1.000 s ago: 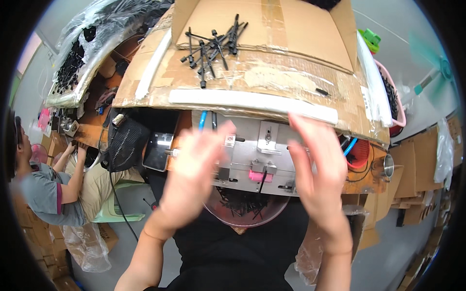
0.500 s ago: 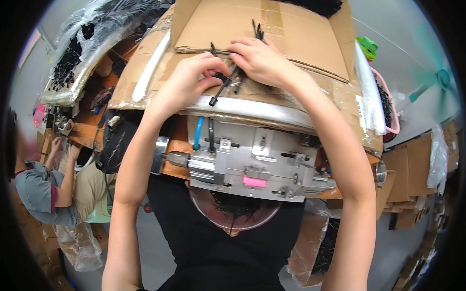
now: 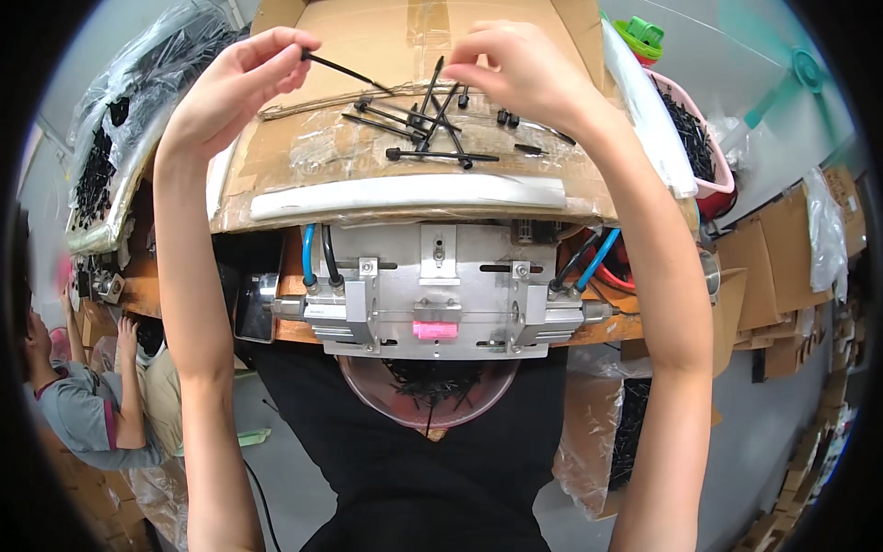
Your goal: The person repeatedly picks up black cable ties from a cardboard box and places them into a metal jig on a workbench. They then press a pink lever to process each cable tie before removing it and placing it into a clear bowl below. The person refills the box with more cable ties mid-episode and continues the repetitive cycle.
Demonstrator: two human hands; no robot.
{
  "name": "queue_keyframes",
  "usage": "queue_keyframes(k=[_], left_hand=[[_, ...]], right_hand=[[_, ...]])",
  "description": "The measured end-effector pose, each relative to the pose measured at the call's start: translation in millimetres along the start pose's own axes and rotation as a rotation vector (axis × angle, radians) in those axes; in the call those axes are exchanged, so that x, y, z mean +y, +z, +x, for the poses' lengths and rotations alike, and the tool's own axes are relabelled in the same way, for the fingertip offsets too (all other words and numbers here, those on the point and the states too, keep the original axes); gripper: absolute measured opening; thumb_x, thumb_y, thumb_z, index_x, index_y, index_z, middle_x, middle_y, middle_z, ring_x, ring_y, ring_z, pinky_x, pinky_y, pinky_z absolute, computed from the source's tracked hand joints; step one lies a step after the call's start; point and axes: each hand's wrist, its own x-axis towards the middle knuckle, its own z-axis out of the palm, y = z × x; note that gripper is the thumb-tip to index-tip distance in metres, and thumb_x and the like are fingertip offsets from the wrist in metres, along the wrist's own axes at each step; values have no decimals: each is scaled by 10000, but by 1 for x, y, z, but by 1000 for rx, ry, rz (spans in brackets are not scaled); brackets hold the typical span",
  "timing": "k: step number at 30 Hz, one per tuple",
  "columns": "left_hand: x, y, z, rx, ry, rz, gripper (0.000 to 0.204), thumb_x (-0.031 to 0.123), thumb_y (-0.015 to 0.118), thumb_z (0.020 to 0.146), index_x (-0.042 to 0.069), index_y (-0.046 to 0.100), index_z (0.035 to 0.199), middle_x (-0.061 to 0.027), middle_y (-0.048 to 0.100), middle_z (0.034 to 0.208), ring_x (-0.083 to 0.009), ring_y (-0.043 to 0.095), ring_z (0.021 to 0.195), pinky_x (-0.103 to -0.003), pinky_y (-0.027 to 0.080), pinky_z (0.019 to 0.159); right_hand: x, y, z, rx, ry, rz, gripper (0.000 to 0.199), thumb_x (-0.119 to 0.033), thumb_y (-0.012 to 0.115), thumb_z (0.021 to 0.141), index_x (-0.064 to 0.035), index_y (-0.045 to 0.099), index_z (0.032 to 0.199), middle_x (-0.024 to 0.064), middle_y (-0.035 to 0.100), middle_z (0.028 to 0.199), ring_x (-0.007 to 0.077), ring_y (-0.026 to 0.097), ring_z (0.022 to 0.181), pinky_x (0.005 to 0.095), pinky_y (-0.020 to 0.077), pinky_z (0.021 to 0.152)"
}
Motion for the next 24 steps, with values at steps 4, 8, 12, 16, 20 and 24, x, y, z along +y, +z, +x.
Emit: queue_keyframes(k=[4,8,12,16,20,24], left_hand=[[-11,-10,-23,34,-116,-367,347,258,622,963,17,589,1211,-1,607,1004,-81,571,954,-234,472,921],[2,-3,-63,320,-33,-446,291,164,632,954,-8,594,1186,-36,621,1007,-100,576,973,-215,469,906],[13,51,-121,479,4,-130,199,26,654,890,-8,612,1082,-36,617,1001,-87,575,920,-213,467,841],[15,122,-150,494,6,53,294,-104,711,749,-9,629,1016,-42,622,981,-107,571,825,-234,475,747],[18,182,-169,435,-74,364,543,-107,741,680,11,617,1195,-66,581,885,-164,561,771,-288,497,701],[14,223,-193,314,-142,523,779,-128,733,648,19,507,1380,-78,531,865,-212,528,791,-332,478,756]], right_hand=[[-34,28,29,-298,3,50,194,-206,716,834,-34,681,915,107,642,744,243,612,706,356,478,654],[-47,53,49,-397,-26,-82,244,-165,780,760,-26,667,924,137,654,792,291,644,785,393,499,702],[-39,51,51,-370,178,27,285,-186,790,772,5,647,928,154,668,795,254,667,802,374,517,699],[-23,67,71,-429,216,-37,316,-263,773,802,20,649,870,137,668,709,225,677,755,335,509,651],[-37,73,82,-419,160,-184,267,-152,722,768,58,671,925,215,689,871,323,683,784,396,539,680],[-37,88,104,-409,9,-125,242,-144,754,642,25,727,814,240,694,827,354,687,772,421,546,683]])
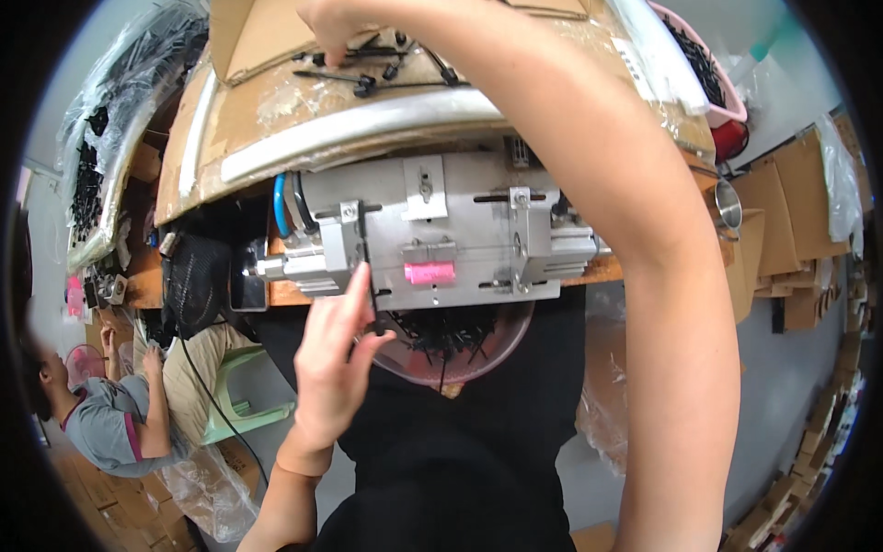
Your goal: The person repeatedly picks up black cable ties from a cardboard box and places them into a metal jig on a workbench. They then press a pink lever to process each cable tie before removing it and placing it into a clear bowl below. The person refills the box with more cable ties mid-episode and continues the repetitive cycle.
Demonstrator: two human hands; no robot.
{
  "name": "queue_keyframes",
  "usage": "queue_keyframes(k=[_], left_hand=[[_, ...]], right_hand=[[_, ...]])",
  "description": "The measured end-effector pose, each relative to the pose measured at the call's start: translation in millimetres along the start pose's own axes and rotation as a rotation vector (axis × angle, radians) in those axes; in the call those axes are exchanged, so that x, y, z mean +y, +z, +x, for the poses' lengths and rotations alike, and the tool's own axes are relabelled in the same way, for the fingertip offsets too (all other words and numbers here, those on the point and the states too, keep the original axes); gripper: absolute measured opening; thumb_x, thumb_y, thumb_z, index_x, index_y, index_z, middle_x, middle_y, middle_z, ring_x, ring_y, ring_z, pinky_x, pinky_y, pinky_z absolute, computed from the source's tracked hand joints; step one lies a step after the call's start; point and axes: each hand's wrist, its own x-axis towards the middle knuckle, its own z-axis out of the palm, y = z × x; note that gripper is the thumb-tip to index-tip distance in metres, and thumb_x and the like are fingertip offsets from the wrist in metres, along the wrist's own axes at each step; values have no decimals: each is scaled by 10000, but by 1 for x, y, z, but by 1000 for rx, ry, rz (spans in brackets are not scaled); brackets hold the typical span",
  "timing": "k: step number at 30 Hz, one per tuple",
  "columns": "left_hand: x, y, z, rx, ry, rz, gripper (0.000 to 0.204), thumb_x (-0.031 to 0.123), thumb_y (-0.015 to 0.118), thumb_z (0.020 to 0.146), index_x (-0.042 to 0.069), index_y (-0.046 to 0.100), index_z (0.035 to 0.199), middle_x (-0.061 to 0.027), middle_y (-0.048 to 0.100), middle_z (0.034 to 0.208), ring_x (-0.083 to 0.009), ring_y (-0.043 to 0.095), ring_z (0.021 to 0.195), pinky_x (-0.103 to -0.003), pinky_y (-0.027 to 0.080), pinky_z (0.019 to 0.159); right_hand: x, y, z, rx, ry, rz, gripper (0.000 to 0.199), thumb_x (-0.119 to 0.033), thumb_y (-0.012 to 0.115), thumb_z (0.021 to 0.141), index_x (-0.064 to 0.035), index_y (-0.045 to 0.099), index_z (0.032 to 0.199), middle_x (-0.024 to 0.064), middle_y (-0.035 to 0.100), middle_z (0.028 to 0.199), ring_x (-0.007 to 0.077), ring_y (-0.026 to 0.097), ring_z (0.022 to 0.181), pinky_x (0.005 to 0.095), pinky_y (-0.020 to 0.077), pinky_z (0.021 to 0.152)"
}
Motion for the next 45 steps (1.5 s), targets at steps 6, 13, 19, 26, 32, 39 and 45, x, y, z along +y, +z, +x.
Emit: queue_keyframes(k=[6,13,19,26,32,39,45], left_hand=[[3,48,-9,-165,159,227,722,-73,613,705,-88,407,1397,-116,495,970,-249,514,873,-349,463,833],[-1,60,-1,-157,176,305,732,-76,586,682,-112,396,1388,-118,483,949,-243,511,861,-334,471,841],[4,57,1,-179,172,280,713,-68,588,701,-107,400,1388,-116,489,947,-241,514,862,-332,474,831],[3,-4,86,50,195,159,415,-30,647,807,45,605,1213,-109,577,931,-245,562,838,-347,466,772],[-53,-23,198,-24,364,126,130,34,633,858,29,640,987,-44,634,868,-145,571,742,-281,470,734],[-44,-32,212,-297,250,39,93,17,616,867,26,640,956,-23,660,909,-114,591,816,-271,478,776],[-44,-50,193,-316,384,10,203,-54,601,828,11,654,1012,-82,648,967,-180,602,855,-282,475,776]], right_hand=[[-6,-68,-83,419,229,494,191,-70,617,841,33,726,959,106,724,794,147,633,663,310,535,649],[-49,-87,-146,947,562,1063,282,-244,693,875,22,691,968,142,707,883,227,675,845,329,538,779],[-37,-24,-252,935,248,890,255,-21,654,867,34,597,1110,157,677,1031,213,667,837,299,526,688],[-142,104,-308,666,324,667,555,177,654,737,76,541,1272,142,663,932,210,621,723,320,524,628],[-159,142,-293,573,280,595,654,156,668,716,69,501,1342,115,566,769,232,546,658,354,470,619],[-153,141,-290,518,290,626,665,116,680,747,46,475,1376,103,501,710,229,523,652,365,459,609],[-90,62,-283,637,176,162,349,62,672,759,12,651,1103,89,578,741,237,560,677,353,478,601]])
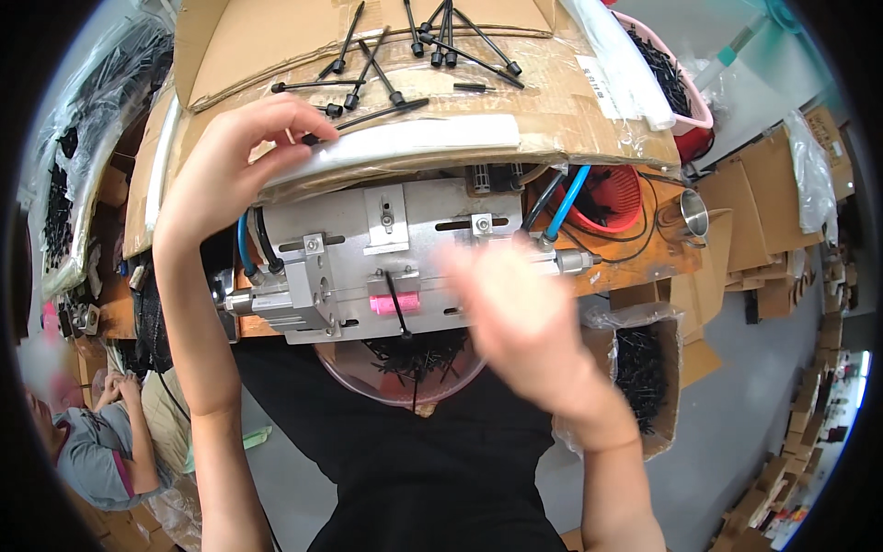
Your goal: The person repeatedly picks up black cable ties from a cardboard box and places them into a metal jig on a workbench. They then press a pink lever to process each cable tie before removing it and placing it into a clear bowl below. The person refills the box with more cable ties mid-episode and continues the repetitive cycle.
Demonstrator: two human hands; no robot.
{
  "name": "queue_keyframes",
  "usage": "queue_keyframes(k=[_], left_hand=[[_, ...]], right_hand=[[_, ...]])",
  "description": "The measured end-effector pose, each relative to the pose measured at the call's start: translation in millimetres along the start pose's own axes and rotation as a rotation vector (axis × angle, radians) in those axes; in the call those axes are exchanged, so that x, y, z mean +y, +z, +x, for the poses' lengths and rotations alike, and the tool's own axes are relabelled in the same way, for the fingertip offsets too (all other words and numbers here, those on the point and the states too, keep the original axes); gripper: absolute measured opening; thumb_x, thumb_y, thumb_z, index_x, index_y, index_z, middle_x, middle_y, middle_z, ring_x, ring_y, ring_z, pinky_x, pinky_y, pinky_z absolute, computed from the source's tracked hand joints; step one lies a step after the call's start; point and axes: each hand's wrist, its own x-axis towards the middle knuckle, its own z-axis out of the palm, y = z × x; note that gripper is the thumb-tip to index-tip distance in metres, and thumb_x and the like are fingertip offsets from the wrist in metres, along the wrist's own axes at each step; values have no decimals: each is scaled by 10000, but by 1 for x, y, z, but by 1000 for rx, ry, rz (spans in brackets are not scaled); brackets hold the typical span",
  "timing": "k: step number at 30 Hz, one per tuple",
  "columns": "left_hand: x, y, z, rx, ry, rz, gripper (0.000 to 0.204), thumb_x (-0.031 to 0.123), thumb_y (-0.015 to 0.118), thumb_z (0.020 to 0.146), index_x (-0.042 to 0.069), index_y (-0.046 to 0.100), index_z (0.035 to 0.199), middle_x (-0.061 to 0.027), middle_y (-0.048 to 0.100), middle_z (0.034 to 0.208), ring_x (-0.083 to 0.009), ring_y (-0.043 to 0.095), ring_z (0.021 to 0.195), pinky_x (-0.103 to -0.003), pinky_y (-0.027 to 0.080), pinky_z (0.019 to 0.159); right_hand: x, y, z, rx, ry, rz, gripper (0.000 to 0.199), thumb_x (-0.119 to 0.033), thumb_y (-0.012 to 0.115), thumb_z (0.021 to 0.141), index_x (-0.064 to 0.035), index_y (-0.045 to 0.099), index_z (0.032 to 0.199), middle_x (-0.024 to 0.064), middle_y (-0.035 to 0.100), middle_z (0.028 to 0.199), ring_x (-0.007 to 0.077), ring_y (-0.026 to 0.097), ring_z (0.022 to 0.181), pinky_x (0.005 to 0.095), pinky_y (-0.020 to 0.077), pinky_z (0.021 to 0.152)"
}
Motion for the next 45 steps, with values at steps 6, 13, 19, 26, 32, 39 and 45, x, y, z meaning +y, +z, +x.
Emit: queue_keyframes(k=[6,13,19,26,32,39,45], left_hand=[[72,46,-63,338,-143,161,617,-152,656,701,66,617,1277,-101,598,912,-228,570,821,-330,497,732],[116,141,-128,182,-232,248,623,-50,590,725,-81,486,1338,-115,524,971,-248,536,875,-344,465,797],[113,164,-119,135,-263,342,685,-44,596,710,-83,437,1375,-99,491,952,-224,518,862,-320,469,792],[110,161,-120,94,-258,353,673,-14,604,733,-93,426,1376,-104,499,952,-231,527,869,-315,478,804],[81,73,-53,264,-81,199,402,-49,629,787,22,611,1182,-112,536,878,-288,537,893,-374,452,757],[-50,-19,39,114,-293,399,161,5,669,819,49,660,973,-121,653,919,-272,628,895,-367,496,826],[-38,-19,8,475,-224,187,98,-3,621,885,4,644,981,-97,685,874,-186,665,800,-289,515,744]], right_hand=[[107,-14,108,-152,267,-339,145,-108,676,828,-24,618,930,140,579,719,307,569,693,405,444,657],[75,-27,131,-117,321,-297,211,-205,681,871,-1,696,921,104,639,739,198,594,714,326,470,662],[47,-47,119,58,388,-195,189,-177,666,871,4,698,917,97,626,738,192,565,675,319,441,632],[77,-48,92,106,363,-19,223,-185,652,927,30,675,984,-31,580,753,46,432,669,215,363,600],[114,-45,82,66,308,-142,162,-137,677,869,7,679,944,54,613,728,115,469,621,274,416,600],[134,-28,143,-164,308,-298,203,-199,698,849,1,699,877,167,684,771,315,663,742,383,509,701],[136,-11,140,-264,326,-444,185,-153,683,835,15,637,898,189,656,831,348,634,820,416,481,753]])
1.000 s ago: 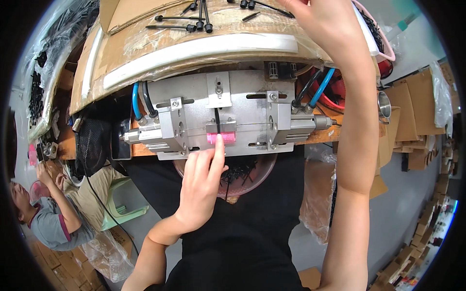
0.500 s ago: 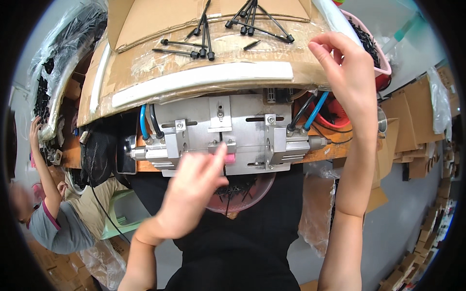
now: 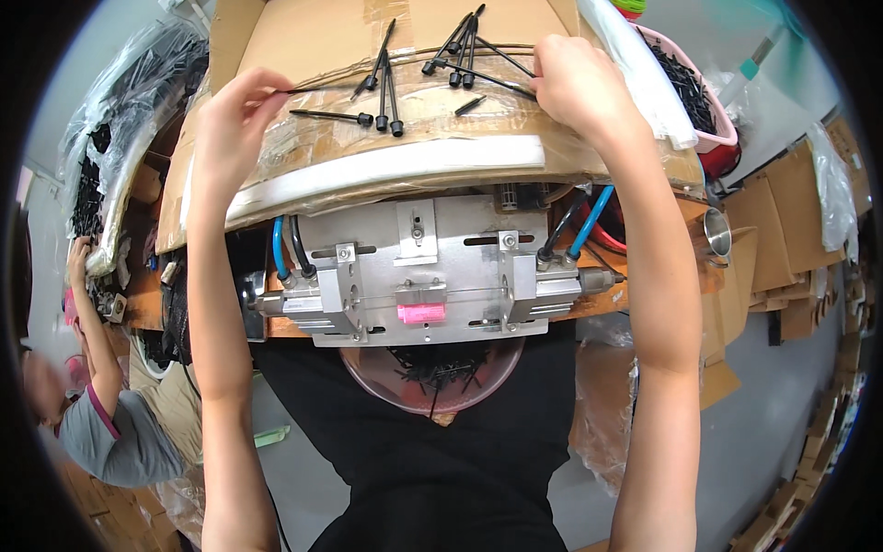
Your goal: The person repeatedly picks up black cable ties from a cardboard box and places them into a metal jig on a workbench. They then press a pink lever to process each cable tie before removing it and placing it into a clear bowl below. The person refills the box with more cable ties mid-episode and continues the repetitive cycle.
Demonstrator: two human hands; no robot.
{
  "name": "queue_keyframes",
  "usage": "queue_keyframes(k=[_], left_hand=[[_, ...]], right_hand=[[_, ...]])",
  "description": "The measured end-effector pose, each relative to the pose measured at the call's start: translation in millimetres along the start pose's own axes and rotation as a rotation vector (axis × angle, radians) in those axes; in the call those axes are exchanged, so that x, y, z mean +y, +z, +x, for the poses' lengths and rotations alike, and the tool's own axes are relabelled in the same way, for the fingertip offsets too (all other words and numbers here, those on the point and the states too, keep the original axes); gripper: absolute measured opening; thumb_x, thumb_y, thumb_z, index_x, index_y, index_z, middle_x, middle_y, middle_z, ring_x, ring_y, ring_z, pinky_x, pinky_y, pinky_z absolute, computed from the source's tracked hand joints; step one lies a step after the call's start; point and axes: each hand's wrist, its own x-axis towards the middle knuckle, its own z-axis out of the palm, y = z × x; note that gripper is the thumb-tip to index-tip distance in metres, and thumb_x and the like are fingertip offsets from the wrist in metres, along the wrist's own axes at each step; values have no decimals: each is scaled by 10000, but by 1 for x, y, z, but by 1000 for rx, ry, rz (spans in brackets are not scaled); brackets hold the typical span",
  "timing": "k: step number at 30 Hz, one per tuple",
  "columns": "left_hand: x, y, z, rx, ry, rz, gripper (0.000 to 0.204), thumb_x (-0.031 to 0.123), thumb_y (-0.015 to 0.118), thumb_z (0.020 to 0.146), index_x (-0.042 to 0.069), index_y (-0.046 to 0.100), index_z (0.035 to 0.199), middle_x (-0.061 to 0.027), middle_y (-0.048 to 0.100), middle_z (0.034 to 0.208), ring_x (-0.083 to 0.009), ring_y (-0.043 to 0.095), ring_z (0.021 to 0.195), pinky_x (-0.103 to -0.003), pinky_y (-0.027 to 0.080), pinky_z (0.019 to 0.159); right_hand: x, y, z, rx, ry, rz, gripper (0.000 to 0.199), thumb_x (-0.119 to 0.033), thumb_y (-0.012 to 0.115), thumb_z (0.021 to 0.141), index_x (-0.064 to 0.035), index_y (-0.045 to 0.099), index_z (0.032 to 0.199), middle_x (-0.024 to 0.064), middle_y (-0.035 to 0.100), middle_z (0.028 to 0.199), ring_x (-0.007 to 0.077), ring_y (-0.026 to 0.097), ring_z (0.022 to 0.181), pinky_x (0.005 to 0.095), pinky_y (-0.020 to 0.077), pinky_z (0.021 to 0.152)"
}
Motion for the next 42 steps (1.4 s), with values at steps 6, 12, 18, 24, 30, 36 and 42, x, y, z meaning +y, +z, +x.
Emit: queue_keyframes(k=[6,12,18,24,30,36,42], left_hand=[[14,-18,-79,72,85,251,240,-26,637,842,37,656,1073,-129,642,953,-233,639,851,-343,489,726],[100,10,-177,-10,51,111,556,6,732,760,-46,558,1285,-97,592,912,-221,560,793,-339,471,740],[130,76,-227,-198,24,204,551,105,678,839,-64,506,1335,-73,502,906,-190,509,787,-310,470,735],[135,82,-226,-232,2,182,632,92,701,796,-59,471,1366,-85,522,935,-225,523,827,-345,461,754],[133,69,-219,-294,-34,117,711,99,760,728,-18,486,1374,-91,530,948,-242,527,849,-368,457,764],[85,32,-82,146,30,300,347,127,644,881,56,611,1219,-136,586,953,-282,559,867,-391,452,798],[45,21,-28,-285,11,45,206,227,670,894,28,647,946,-38,497,701,-143,453,643,-289,406,595]], right_hand=[[-2,-21,-23,190,177,399,285,-144,626,929,-21,593,1184,132,657,820,168,590,712,297,488,665],[27,-38,-78,167,23,1366,325,-195,543,1010,50,574,1222,63,604,981,71,528,786,183,420,653],[-16,-55,-118,290,-33,1458,295,-149,562,990,19,565,1234,116,653,955,122,572,779,245,460,661],[-25,-51,-143,440,-52,1293,272,-96,581,972,49,561,1201,152,664,998,140,591,776,224,472,660],[-93,-6,-203,399,62,1014,418,107,660,820,59,562,1224,138,656,990,152,618,734,274,526,637],[-134,54,-250,87,-133,829,668,118,728,707,61,510,1337,114,587,779,232,586,685,341,495,627],[-140,69,-236,84,-173,815,665,70,726,743,55,485,1363,94,496,697,217,502,627,361,451,602]])
